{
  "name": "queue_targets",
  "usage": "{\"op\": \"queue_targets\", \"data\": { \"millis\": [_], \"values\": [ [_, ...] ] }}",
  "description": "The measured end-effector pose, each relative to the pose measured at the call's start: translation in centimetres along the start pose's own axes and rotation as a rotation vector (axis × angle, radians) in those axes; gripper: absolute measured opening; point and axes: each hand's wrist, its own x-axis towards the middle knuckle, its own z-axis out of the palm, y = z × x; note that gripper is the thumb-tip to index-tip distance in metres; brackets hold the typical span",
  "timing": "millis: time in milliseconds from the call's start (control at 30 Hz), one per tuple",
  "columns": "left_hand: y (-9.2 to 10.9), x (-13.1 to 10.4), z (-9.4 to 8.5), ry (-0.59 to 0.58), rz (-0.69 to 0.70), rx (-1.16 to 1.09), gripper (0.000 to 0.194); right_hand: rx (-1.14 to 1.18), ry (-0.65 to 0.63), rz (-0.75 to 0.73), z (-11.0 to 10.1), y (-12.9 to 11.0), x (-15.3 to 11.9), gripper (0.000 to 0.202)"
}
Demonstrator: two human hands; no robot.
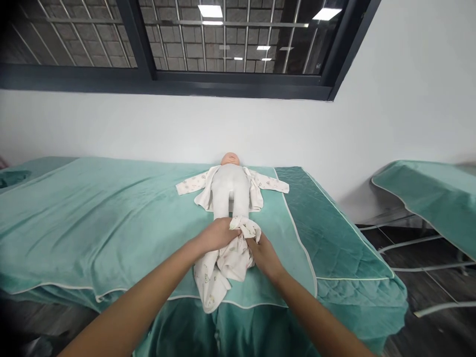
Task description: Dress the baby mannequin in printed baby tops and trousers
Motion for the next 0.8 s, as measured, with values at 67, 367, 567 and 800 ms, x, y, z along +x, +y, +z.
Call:
{"op": "queue_targets", "data": {
  "millis": [67,367,567,800],
  "values": [
    [0.1,-0.5,-0.4,-0.044,-0.043,-0.105,0.021,0.079,0.050,-0.025,-0.1,-0.3,-0.1,0.048],
    [0.0,-0.7,-3.9,-0.278,-0.106,-0.692,0.051,0.182,0.174,-0.150,0.0,-0.2,2.7,0.035],
    [0.3,2.7,-4.2,0.013,-0.007,-0.388,0.031,-0.015,0.251,-0.272,-1.0,-0.5,6.4,0.028],
    [-0.4,6.7,-3.3,0.357,0.131,-0.004,0.014,-0.163,0.242,-0.288,-1.9,0.1,10.7,0.025]
  ]
}}
